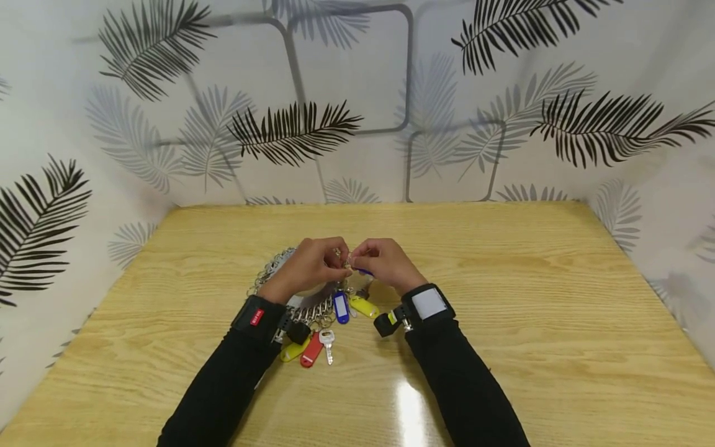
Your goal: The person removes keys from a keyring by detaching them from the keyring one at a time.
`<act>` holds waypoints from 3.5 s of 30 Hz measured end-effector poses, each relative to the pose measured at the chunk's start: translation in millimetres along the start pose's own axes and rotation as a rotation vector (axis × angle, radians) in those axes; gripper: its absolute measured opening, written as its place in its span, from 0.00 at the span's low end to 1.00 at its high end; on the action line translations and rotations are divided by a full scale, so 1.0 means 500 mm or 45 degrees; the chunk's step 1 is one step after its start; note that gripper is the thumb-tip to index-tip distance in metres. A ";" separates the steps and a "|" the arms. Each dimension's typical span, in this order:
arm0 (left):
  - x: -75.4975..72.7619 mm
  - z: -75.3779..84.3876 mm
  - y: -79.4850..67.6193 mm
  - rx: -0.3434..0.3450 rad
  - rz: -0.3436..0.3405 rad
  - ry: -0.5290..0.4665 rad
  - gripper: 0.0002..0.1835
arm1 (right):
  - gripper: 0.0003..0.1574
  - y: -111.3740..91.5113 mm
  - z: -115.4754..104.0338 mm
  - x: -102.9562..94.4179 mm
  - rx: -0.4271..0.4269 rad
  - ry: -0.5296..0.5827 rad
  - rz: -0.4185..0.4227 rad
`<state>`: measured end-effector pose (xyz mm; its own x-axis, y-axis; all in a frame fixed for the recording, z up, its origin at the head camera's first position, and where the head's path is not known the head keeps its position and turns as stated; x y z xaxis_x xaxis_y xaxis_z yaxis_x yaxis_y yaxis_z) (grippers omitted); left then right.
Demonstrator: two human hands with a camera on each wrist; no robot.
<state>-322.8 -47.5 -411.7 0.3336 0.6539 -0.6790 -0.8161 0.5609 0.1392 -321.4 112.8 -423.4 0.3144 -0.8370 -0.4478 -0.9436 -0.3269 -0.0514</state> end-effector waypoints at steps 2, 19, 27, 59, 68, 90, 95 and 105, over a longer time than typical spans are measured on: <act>-0.001 0.001 -0.002 0.015 0.008 0.008 0.09 | 0.08 0.000 -0.002 0.001 -0.010 -0.011 0.009; 0.002 -0.003 -0.002 -0.085 0.007 -0.043 0.13 | 0.06 -0.005 -0.014 -0.005 -0.069 -0.108 0.034; 0.004 -0.007 0.001 -0.145 -0.043 -0.021 0.10 | 0.05 -0.008 -0.017 -0.004 -0.110 -0.149 0.061; 0.008 -0.007 0.007 -0.133 -0.042 0.029 0.11 | 0.05 -0.004 -0.010 -0.001 -0.078 -0.169 0.029; 0.016 -0.013 -0.003 -0.123 -0.041 0.018 0.12 | 0.05 0.000 0.010 0.008 -0.078 -0.174 0.046; 0.057 -0.003 0.042 -0.098 -0.049 -0.041 0.08 | 0.02 -0.021 0.038 -0.035 -0.285 -0.430 0.210; 0.064 -0.015 0.033 -0.122 -0.058 -0.072 0.10 | 0.02 -0.024 0.048 -0.032 -0.286 -0.413 0.194; 0.059 -0.020 0.019 -0.089 -0.040 -0.024 0.10 | 0.01 -0.022 0.046 -0.006 -0.310 -0.400 0.201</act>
<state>-325.5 -28.2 -437.5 0.3678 0.6466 -0.6683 -0.8361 0.5446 0.0668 -314.4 128.7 -441.9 0.0857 -0.7233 -0.6852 -0.9141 -0.3307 0.2348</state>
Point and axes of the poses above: each hand's wrist, its own y-axis towards the middle knuckle, its own x-axis out of the palm, z = x × y, the point moved 4 cm from there along y, towards the middle knuckle, and after that the axes turned 5 degrees about -y, right-handed, at the moved point
